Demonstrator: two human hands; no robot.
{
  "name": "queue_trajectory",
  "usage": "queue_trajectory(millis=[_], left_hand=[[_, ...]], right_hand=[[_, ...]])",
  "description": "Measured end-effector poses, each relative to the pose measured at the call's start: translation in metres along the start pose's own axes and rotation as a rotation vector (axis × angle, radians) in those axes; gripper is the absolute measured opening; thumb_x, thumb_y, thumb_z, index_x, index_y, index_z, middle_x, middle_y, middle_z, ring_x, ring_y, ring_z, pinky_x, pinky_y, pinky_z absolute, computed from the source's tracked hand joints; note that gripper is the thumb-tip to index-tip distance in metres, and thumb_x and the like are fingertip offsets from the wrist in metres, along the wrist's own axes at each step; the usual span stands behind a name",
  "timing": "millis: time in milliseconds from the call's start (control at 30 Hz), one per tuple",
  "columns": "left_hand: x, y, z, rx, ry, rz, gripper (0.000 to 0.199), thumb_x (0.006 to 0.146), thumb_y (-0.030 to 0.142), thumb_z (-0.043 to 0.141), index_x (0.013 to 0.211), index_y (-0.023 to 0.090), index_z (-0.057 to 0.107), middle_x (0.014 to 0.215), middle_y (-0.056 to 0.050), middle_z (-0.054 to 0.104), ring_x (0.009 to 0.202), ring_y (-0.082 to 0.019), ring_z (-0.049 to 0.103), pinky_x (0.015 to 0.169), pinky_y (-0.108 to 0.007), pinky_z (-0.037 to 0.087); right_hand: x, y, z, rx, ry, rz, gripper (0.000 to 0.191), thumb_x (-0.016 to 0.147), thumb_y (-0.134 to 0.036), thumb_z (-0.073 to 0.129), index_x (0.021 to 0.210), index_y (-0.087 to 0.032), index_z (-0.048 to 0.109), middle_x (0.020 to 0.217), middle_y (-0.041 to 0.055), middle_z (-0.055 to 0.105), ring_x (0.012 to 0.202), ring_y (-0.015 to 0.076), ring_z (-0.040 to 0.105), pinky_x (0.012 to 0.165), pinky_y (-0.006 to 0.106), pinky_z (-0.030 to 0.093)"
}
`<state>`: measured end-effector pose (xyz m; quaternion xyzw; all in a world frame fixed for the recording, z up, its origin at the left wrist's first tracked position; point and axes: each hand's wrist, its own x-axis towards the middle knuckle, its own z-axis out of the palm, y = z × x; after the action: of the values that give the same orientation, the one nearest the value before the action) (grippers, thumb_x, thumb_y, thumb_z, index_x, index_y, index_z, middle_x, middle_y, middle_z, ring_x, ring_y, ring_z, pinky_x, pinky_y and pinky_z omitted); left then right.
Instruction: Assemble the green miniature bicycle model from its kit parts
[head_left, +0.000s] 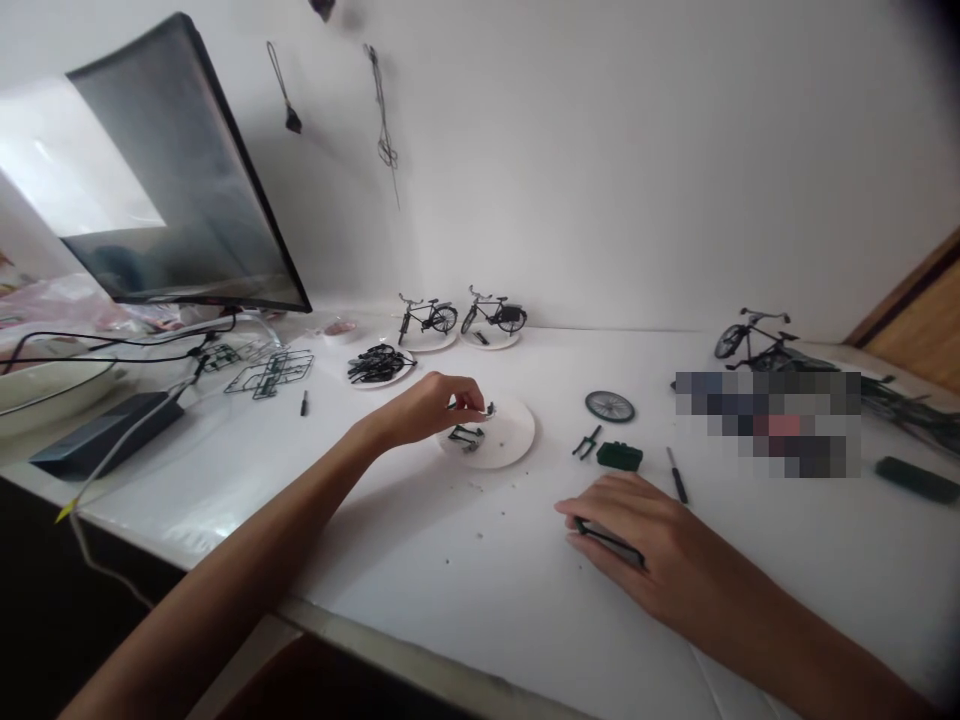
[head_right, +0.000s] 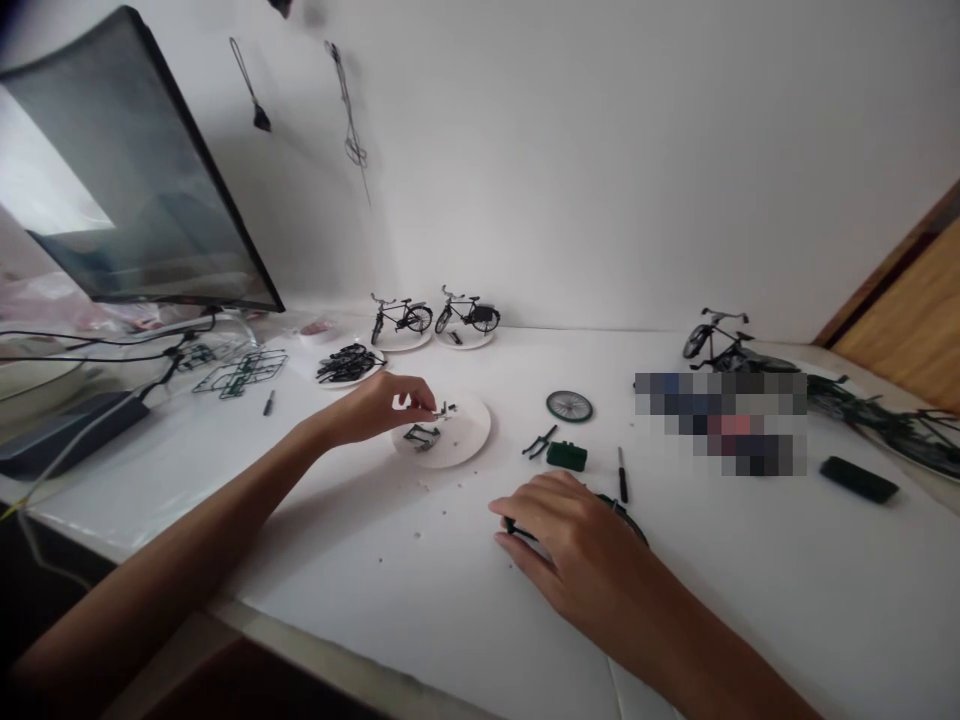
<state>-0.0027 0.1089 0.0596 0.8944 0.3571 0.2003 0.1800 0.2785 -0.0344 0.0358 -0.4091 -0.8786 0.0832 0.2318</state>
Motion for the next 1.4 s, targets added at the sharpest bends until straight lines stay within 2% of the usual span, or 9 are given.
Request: queue_trajectory(millis=[200, 400, 600, 767, 900, 1067, 1233, 1333, 1400], left_hand=[[-0.006, -0.014, -0.018, -0.05, -0.09, -0.065, 0.018, 0.088, 0.033, 0.062, 0.096, 0.019, 0.071, 0.095, -0.004, 0.074, 0.082, -0.015, 0.067, 0.068, -0.023, 0.049], [-0.017, -0.032, -0.041, -0.042, -0.23, -0.152, 0.019, 0.085, 0.038, 0.065, 0.09, 0.021, 0.074, 0.086, -0.003, 0.075, 0.077, -0.016, 0.069, 0.065, -0.022, 0.05], [-0.027, -0.055, -0.052, 0.069, -0.153, -0.253, 0.029, 0.079, 0.043, 0.07, 0.099, 0.022, 0.073, 0.103, -0.007, 0.073, 0.088, -0.019, 0.067, 0.067, -0.024, 0.048], [-0.03, -0.072, -0.044, 0.075, -0.197, -0.266, 0.019, 0.076, 0.035, 0.07, 0.089, 0.023, 0.075, 0.086, -0.003, 0.074, 0.073, -0.016, 0.067, 0.06, -0.021, 0.047], [-0.025, -0.072, -0.042, 0.05, -0.083, -0.239, 0.015, 0.082, 0.024, 0.061, 0.088, 0.02, 0.074, 0.082, -0.003, 0.075, 0.072, -0.015, 0.068, 0.062, -0.022, 0.049], [-0.016, -0.035, -0.033, -0.054, 0.052, -0.16, 0.023, 0.092, 0.021, 0.049, 0.099, 0.013, 0.07, 0.089, -0.008, 0.075, 0.07, -0.014, 0.07, 0.061, -0.024, 0.053], [-0.016, 0.045, 0.017, -0.36, -0.006, -0.014, 0.016, 0.093, 0.031, 0.059, 0.096, 0.015, 0.061, 0.084, -0.006, 0.074, 0.057, -0.01, 0.066, 0.056, -0.022, 0.053], [-0.022, 0.083, 0.042, -0.611, -0.073, 0.0, 0.023, 0.088, 0.039, 0.068, 0.088, 0.016, 0.061, 0.067, -0.001, 0.067, 0.048, -0.008, 0.056, 0.045, -0.019, 0.045], [-0.026, 0.093, 0.047, -0.667, -0.096, 0.022, 0.023, 0.087, 0.038, 0.07, 0.085, 0.016, 0.064, 0.067, -0.002, 0.066, 0.053, -0.009, 0.057, 0.047, -0.018, 0.045]], right_hand=[[-0.001, -0.002, -0.003, 0.027, -0.063, 0.07, 0.025, 0.095, -0.037, 0.056, 0.114, -0.024, 0.065, 0.108, 0.0045, 0.068, 0.109, 0.0229, 0.06, 0.096, 0.045, 0.051], [-0.002, 0.003, 0.0, 0.027, -0.026, 0.088, 0.019, 0.095, -0.033, 0.055, 0.107, -0.025, 0.067, 0.105, 0.0045, 0.07, 0.104, 0.0226, 0.064, 0.091, 0.041, 0.055], [-0.001, 0.005, 0.005, 0.012, 0.005, 0.026, 0.016, 0.094, -0.028, 0.054, 0.103, -0.026, 0.067, 0.103, 0.0037, 0.071, 0.098, 0.0223, 0.067, 0.086, 0.04, 0.057], [-0.001, 0.007, 0.006, 0.017, 0.006, 0.032, 0.016, 0.094, -0.029, 0.055, 0.103, -0.026, 0.068, 0.103, 0.0041, 0.071, 0.098, 0.0225, 0.067, 0.086, 0.04, 0.058], [-0.001, 0.008, 0.005, 0.014, 0.019, 0.03, 0.016, 0.095, -0.029, 0.054, 0.103, -0.024, 0.067, 0.102, 0.0047, 0.071, 0.097, 0.0222, 0.067, 0.085, 0.041, 0.058], [-0.001, 0.007, 0.008, -0.026, 0.093, 0.029, 0.019, 0.095, -0.029, 0.053, 0.108, -0.025, 0.066, 0.103, 0.0053, 0.072, 0.1, 0.0235, 0.068, 0.085, 0.041, 0.058], [-0.002, 0.003, 0.011, -0.046, 0.252, 0.14, 0.04, 0.092, -0.036, 0.058, 0.131, -0.029, 0.05, 0.116, 0.0072, 0.066, 0.106, 0.0258, 0.064, 0.087, 0.041, 0.056], [0.003, -0.004, 0.007, 0.014, 0.299, 0.042, 0.031, 0.092, -0.029, 0.06, 0.122, -0.031, 0.054, 0.106, 0.0046, 0.068, 0.099, 0.024, 0.065, 0.084, 0.038, 0.054], [0.006, -0.008, 0.003, 0.072, 0.287, -0.039, 0.016, 0.092, -0.021, 0.058, 0.106, -0.029, 0.059, 0.093, 0.002, 0.068, 0.088, 0.0213, 0.065, 0.081, 0.036, 0.052]])
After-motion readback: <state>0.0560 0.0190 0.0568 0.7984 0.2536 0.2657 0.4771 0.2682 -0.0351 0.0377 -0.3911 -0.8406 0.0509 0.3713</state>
